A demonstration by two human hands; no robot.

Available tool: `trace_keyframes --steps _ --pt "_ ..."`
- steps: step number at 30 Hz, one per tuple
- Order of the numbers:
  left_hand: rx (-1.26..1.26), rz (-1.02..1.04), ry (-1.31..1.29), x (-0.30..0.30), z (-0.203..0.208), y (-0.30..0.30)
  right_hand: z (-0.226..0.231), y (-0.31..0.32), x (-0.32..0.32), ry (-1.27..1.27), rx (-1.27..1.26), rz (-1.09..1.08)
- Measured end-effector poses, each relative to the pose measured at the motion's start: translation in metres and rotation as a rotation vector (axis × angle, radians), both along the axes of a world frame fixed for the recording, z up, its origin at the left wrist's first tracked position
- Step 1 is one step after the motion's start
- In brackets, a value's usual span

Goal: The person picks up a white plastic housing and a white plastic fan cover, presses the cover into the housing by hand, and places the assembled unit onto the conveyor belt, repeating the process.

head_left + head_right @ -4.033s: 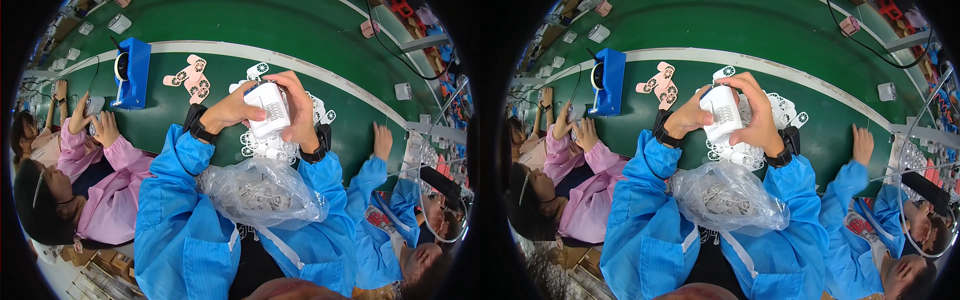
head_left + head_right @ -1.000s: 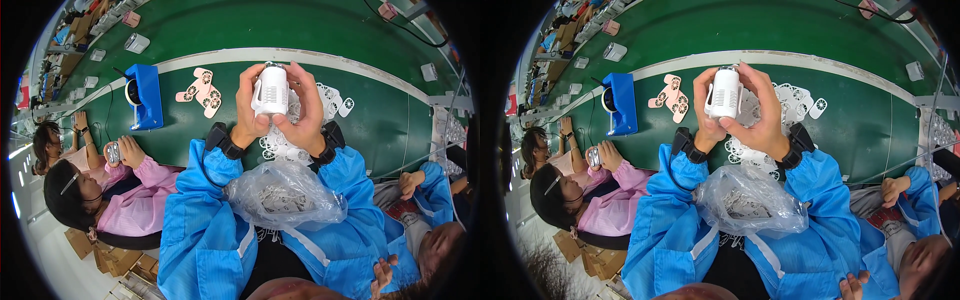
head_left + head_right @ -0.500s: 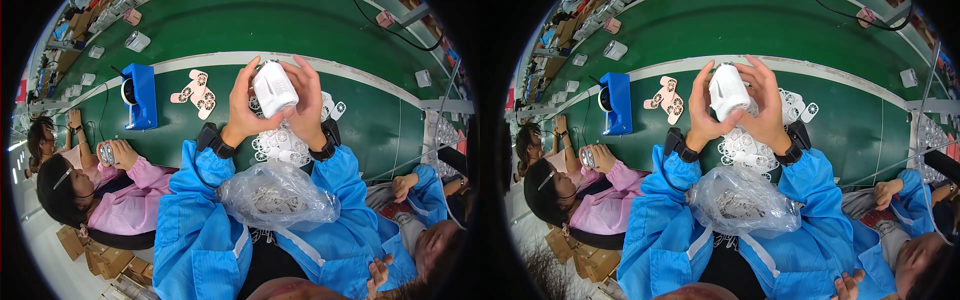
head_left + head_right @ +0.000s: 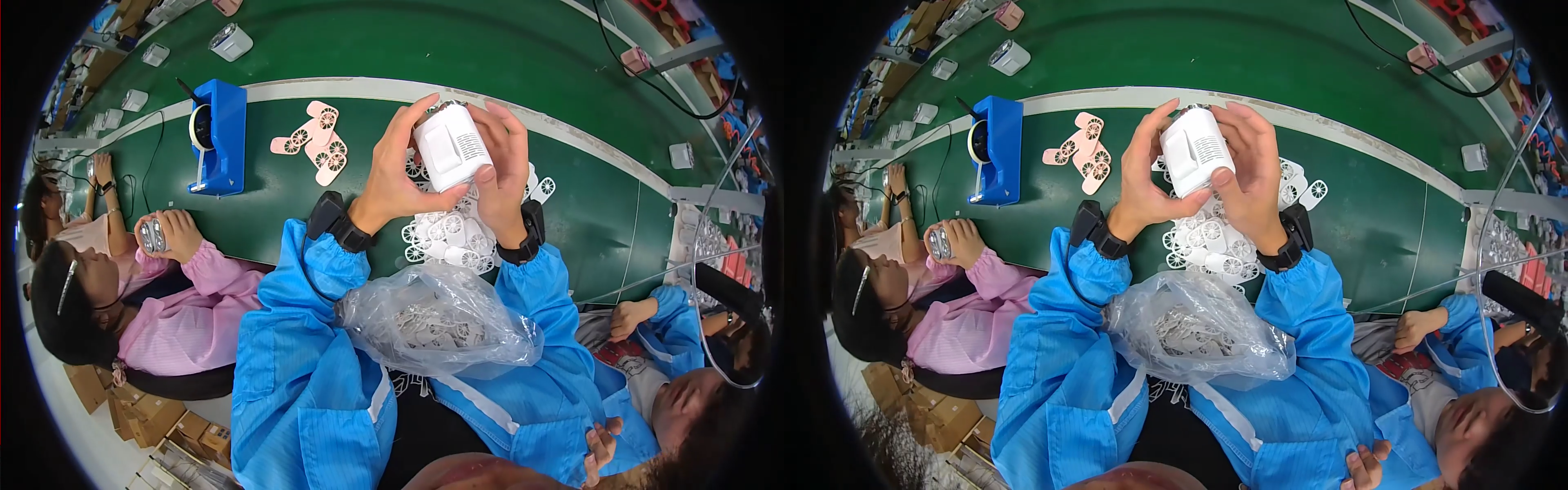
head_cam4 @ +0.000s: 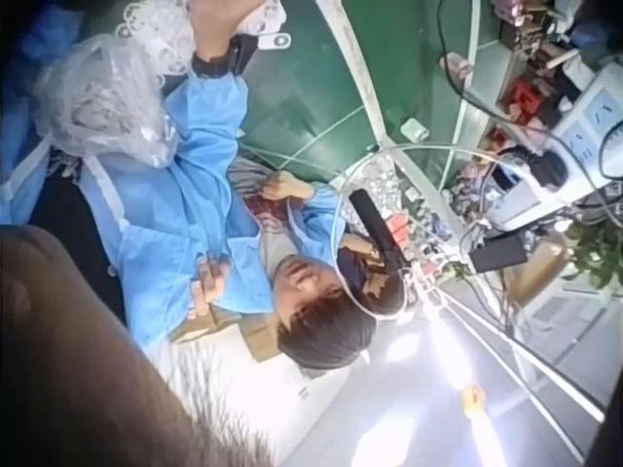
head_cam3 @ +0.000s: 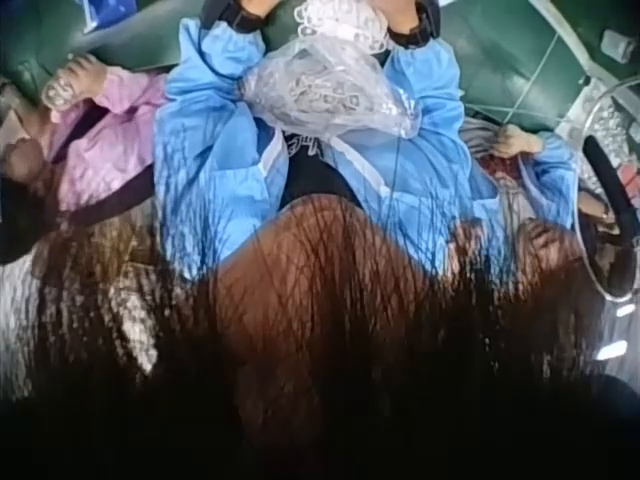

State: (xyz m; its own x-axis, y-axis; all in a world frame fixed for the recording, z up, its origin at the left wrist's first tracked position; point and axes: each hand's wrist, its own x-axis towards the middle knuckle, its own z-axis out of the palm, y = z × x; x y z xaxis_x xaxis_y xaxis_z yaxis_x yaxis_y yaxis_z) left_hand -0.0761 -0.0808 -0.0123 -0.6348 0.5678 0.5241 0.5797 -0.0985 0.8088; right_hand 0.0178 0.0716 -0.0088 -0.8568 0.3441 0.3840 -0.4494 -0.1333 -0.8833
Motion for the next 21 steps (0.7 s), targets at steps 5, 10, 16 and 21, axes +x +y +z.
trace_keyframes --steps 5,10,16,21 --pt "-0.042 0.003 -0.041 0.000 0.000 -0.002 0.000 -0.008 -0.001 -0.037 0.067 -0.095" --pt "0.132 -0.077 -0.211 -0.004 -0.008 0.000 0.003 -0.003 -0.001 -0.029 0.091 -0.016" --pt "0.088 -0.091 -0.177 -0.009 -0.008 -0.003 0.007 -0.005 0.001 -0.068 0.172 -0.011" --pt "0.019 -0.087 -0.192 -0.004 -0.005 -0.003 0.005 -0.005 0.003 -0.140 0.131 -0.054"
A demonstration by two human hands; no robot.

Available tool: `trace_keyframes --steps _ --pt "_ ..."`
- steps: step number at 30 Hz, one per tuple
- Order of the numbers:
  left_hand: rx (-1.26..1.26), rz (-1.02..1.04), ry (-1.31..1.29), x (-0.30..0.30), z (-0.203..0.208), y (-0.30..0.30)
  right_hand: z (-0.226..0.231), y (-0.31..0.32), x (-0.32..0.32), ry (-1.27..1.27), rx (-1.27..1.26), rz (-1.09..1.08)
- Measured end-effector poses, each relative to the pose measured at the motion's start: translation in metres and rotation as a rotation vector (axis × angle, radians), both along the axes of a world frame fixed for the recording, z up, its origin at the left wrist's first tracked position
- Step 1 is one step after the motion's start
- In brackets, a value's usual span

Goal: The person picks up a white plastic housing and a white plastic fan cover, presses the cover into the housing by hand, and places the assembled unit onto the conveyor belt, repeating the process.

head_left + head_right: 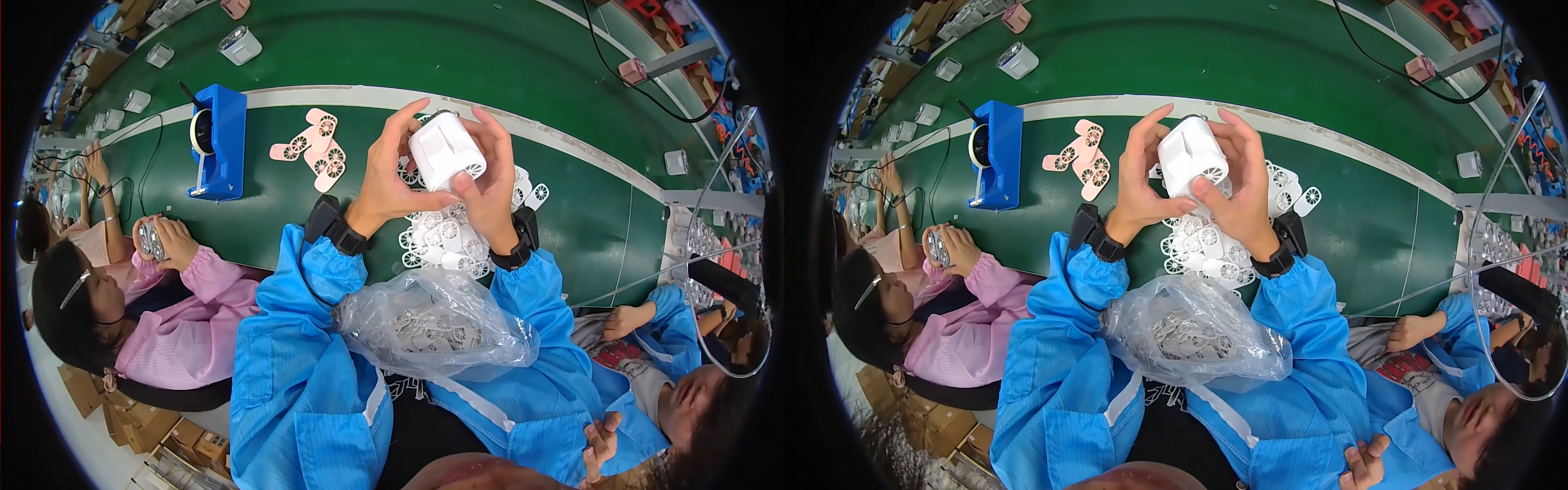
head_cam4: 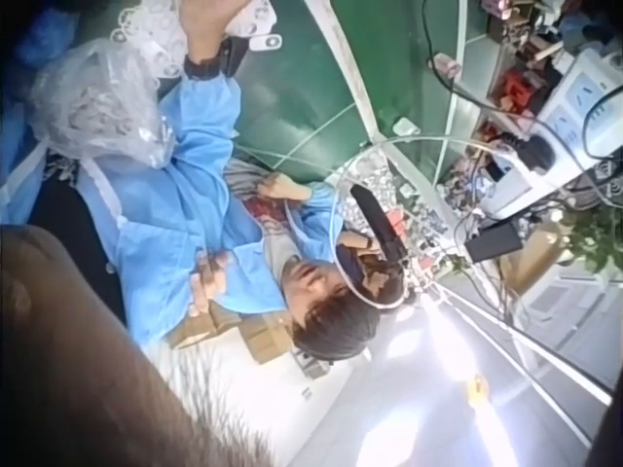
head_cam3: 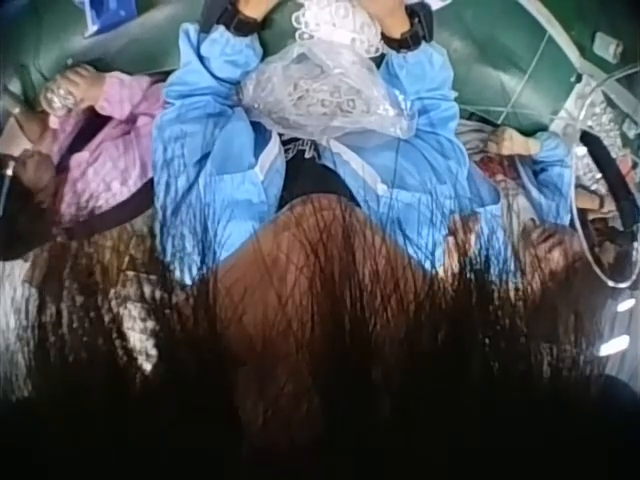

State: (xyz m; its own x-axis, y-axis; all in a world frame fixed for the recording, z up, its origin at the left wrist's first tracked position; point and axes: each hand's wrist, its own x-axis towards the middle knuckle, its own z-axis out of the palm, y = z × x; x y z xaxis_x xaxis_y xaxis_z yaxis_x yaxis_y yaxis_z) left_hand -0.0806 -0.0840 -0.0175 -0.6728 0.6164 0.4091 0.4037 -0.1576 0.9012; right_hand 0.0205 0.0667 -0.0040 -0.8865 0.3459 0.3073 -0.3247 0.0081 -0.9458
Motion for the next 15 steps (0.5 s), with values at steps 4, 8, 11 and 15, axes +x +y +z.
trace_keyframes --steps 4,8,11,15 --pt "0.003 0.013 0.021 0.0019 0.0017 0.0012 -0.0007 0.0018 -0.0007 0.050 -0.022 -0.008" --pt "0.011 0.078 0.100 0.0015 0.0004 0.0015 0.0040 -0.0033 -0.0031 0.061 -0.039 -0.020" --pt "0.019 0.153 0.234 -0.0019 0.0003 0.0005 0.0024 -0.0022 -0.0001 0.067 -0.085 -0.004" --pt "0.030 0.232 0.495 -0.0076 0.0048 0.0017 -0.0028 0.0053 0.0006 -0.041 -0.064 0.061"
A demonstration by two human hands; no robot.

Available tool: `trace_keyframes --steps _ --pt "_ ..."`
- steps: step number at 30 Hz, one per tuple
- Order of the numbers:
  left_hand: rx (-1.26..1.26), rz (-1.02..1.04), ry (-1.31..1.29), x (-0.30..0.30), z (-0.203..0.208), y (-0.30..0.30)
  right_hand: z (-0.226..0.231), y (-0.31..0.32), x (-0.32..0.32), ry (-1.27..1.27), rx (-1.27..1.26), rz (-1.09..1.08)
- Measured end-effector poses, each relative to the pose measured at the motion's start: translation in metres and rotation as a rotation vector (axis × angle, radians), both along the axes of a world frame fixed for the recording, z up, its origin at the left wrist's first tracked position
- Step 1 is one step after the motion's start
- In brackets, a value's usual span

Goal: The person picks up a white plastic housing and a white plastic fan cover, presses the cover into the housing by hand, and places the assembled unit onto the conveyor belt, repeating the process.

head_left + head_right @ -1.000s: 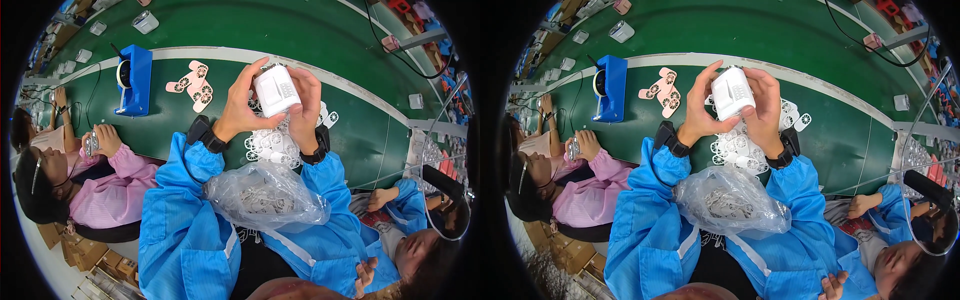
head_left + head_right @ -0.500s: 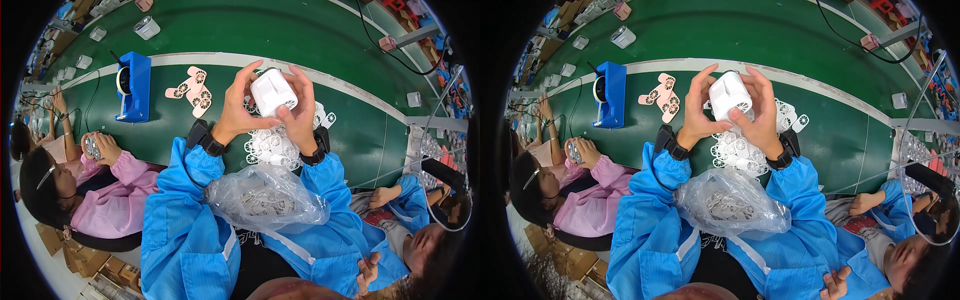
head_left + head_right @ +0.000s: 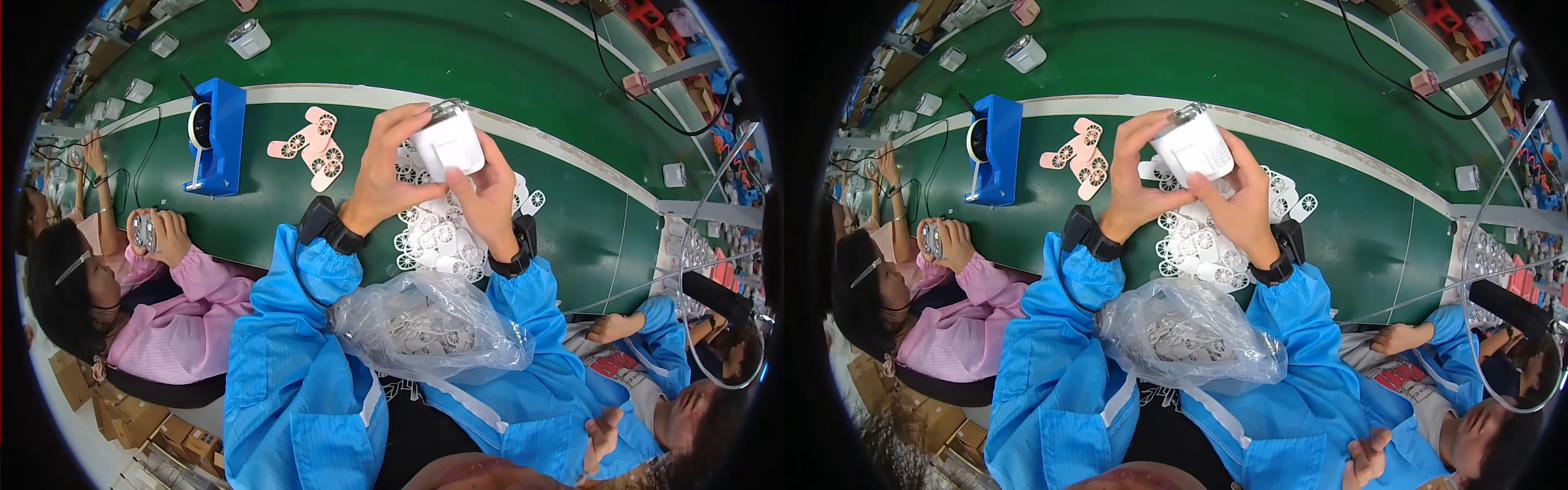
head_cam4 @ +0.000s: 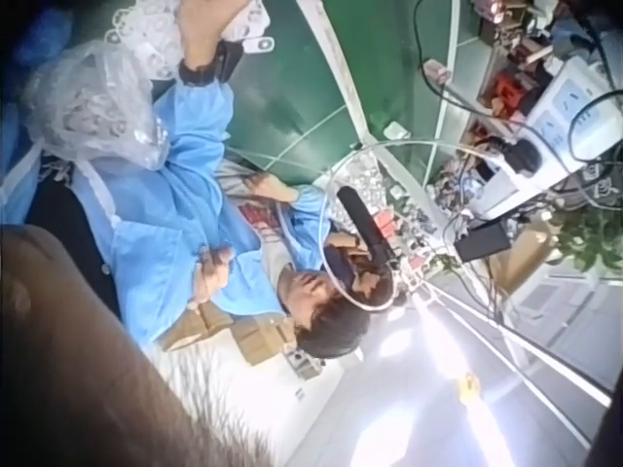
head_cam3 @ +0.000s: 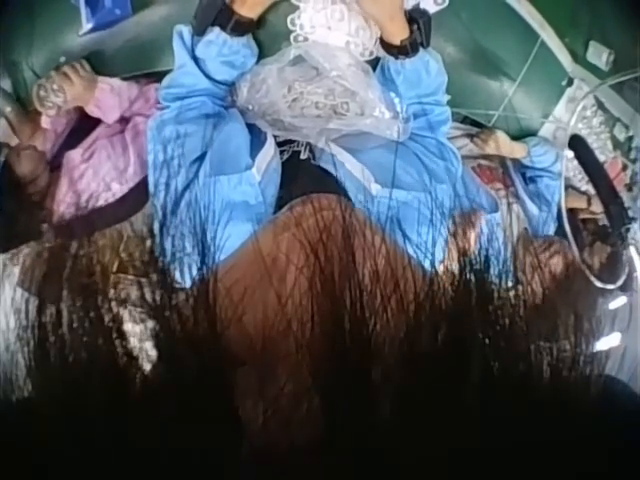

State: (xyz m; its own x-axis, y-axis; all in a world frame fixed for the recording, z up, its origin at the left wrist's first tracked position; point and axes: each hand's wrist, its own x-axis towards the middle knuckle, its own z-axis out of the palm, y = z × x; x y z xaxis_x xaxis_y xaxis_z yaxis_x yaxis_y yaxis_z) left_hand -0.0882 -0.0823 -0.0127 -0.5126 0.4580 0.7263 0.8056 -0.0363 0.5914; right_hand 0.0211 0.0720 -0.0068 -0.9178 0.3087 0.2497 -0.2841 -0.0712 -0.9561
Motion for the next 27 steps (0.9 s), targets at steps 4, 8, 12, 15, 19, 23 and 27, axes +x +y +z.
trace_keyframes --steps 4,8,12,15,19,23,27 --pt "0.039 -0.040 -0.002 0.005 0.013 0.007 0.002 0.003 -0.005 0.050 -0.078 -0.008" --pt "0.070 -0.100 -0.229 0.009 0.014 0.006 0.006 0.014 -0.001 0.053 -0.087 0.036" --pt "-0.033 -0.115 -0.187 0.003 0.006 0.005 0.014 0.017 -0.003 0.074 0.169 0.032" --pt "0.016 -0.113 -0.137 0.002 0.004 0.005 0.015 0.013 -0.004 0.116 0.277 -0.009" --pt "0.060 -0.108 -0.162 0.004 0.002 0.006 0.013 0.009 -0.005 0.157 0.294 -0.074" --pt "0.042 -0.048 -0.098 0.005 0.000 0.004 0.008 0.008 -0.004 0.161 0.418 -0.137" --pt "0.090 0.024 -0.085 0.005 -0.008 0.005 0.008 0.003 -0.001 0.140 0.577 -0.244"
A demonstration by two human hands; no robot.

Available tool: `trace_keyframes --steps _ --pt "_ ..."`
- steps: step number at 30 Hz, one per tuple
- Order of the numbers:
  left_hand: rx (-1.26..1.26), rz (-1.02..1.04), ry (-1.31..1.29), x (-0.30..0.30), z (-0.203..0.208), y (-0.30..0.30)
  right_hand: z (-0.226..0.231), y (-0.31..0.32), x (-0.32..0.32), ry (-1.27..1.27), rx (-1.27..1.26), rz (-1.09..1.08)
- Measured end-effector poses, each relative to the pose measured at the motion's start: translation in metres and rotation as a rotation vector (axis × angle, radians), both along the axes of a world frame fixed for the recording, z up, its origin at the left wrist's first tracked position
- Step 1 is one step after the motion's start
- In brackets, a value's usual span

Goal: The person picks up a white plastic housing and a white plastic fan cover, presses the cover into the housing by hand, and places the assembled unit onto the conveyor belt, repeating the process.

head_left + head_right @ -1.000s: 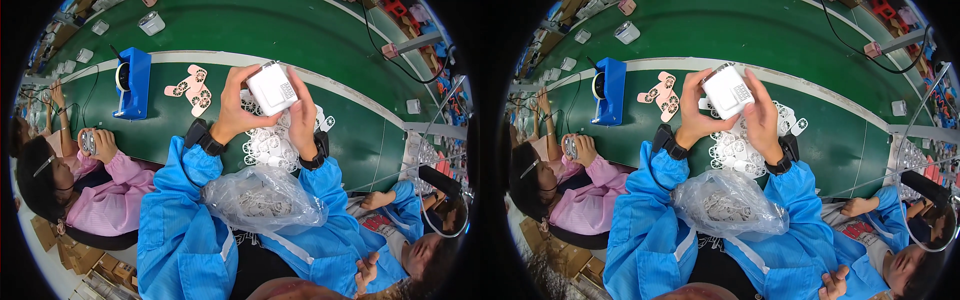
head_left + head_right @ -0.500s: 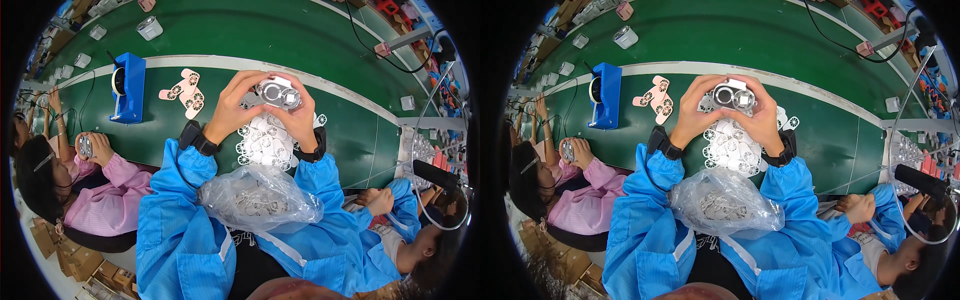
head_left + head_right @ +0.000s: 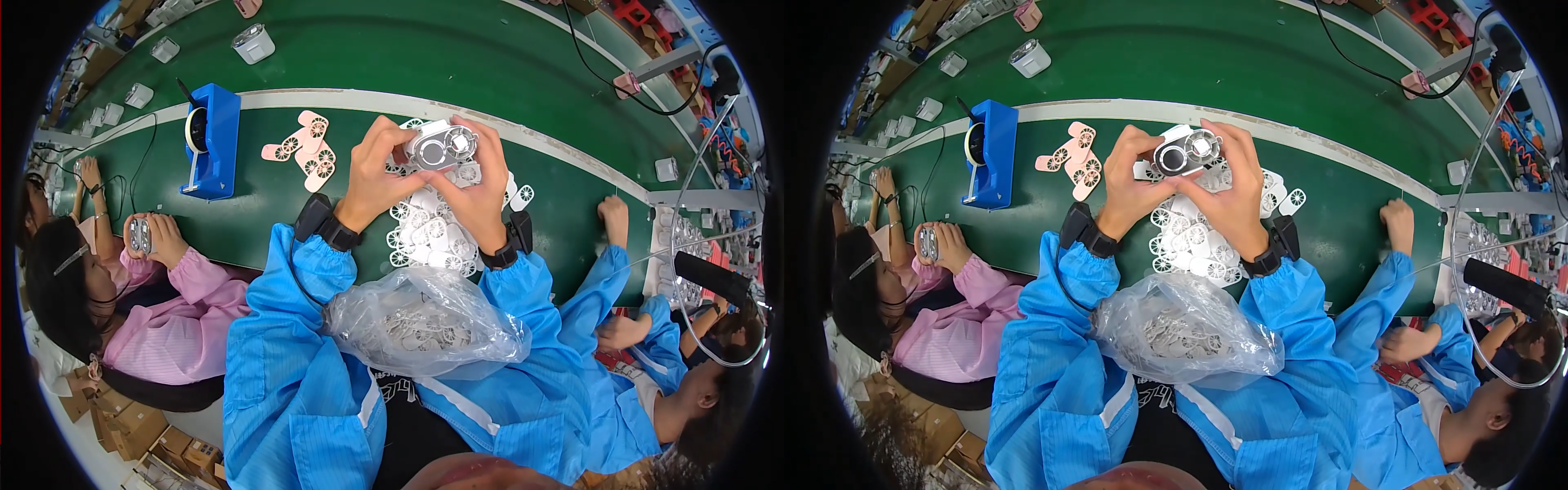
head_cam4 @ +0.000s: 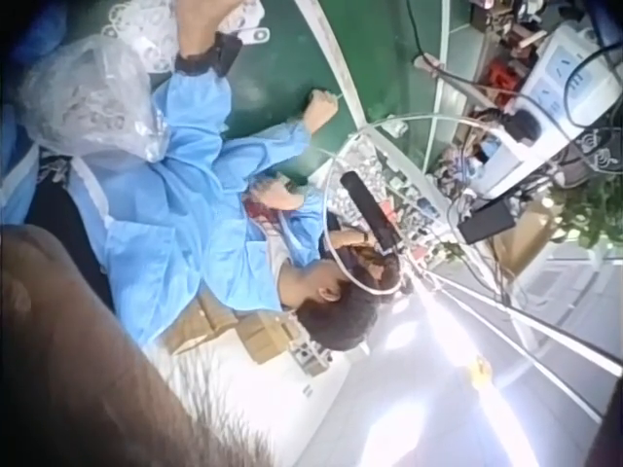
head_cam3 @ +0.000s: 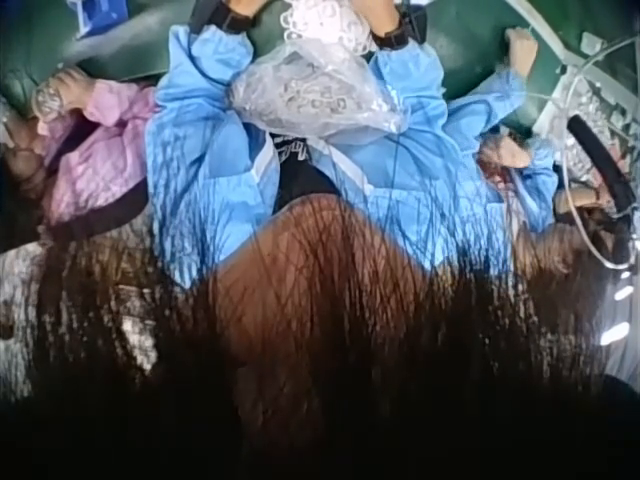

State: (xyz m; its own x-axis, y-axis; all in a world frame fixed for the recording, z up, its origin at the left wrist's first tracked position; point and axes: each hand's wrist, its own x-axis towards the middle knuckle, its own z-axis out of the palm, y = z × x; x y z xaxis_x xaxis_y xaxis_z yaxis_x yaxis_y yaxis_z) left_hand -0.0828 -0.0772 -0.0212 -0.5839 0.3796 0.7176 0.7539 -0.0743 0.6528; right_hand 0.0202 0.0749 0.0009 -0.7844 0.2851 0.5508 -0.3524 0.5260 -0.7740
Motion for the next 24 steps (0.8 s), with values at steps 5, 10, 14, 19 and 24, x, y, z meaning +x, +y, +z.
trace_keyframes --steps 5,10,14,19,24 --pt "-0.016 0.077 0.110 0.003 -0.006 0.000 0.008 -0.019 0.003 -0.015 0.065 -0.123" --pt "-0.051 0.098 0.163 0.005 -0.002 0.002 -0.002 -0.023 -0.001 -0.024 -0.048 -0.152" --pt "0.001 0.057 0.105 0.006 0.007 0.007 -0.004 -0.015 0.000 -0.028 -0.076 -0.125" --pt "0.070 0.083 0.171 0.004 0.011 0.010 0.003 -0.002 -0.004 0.059 0.076 -0.103" --pt "-0.111 0.107 0.192 0.005 0.010 0.004 0.008 0.002 -0.004 0.062 0.227 -0.099"
